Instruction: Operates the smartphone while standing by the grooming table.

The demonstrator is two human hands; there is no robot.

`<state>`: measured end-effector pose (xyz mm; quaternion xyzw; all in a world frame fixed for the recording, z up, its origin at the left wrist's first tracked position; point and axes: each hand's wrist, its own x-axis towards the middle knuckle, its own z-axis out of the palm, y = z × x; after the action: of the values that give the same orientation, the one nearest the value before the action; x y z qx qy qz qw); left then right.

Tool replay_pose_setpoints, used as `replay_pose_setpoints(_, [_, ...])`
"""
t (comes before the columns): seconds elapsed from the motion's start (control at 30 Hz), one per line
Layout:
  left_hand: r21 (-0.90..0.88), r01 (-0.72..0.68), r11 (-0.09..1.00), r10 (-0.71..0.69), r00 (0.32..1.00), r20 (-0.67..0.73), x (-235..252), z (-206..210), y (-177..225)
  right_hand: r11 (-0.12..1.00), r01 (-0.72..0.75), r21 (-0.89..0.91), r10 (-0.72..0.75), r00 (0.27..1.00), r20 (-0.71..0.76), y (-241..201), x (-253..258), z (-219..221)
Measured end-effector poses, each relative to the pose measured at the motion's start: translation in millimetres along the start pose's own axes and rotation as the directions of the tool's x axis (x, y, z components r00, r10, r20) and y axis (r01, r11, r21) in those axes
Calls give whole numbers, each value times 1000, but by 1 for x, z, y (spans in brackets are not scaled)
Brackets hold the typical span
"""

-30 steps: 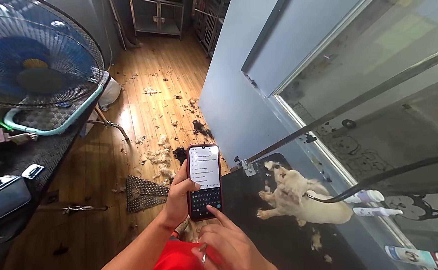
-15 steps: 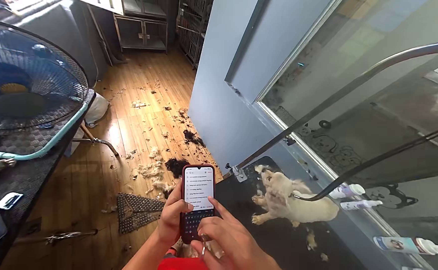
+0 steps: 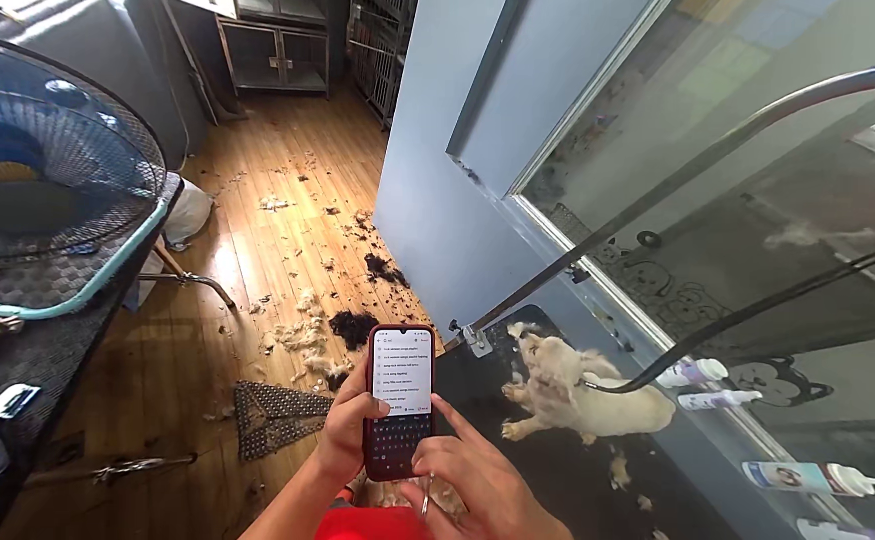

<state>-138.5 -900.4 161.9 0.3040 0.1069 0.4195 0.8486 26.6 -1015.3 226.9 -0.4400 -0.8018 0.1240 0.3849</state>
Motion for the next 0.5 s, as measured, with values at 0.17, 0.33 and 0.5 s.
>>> replay_pose_setpoints(0.17, [-20,-2,1000,-1,991,-137,2,4,7,1000,7,24,-9,997,79,-3,-25,0])
replay_pose_setpoints(0.33, [-27,-21,999,18,993,-115,4,-1,9,1000,16,9,-17,991,136,0,-32,-1])
replay_pose_setpoints(0.5, [-31,-55,998,52,994,-94,7,1,8,999,35,6,-35,987,156,1,-26,-1])
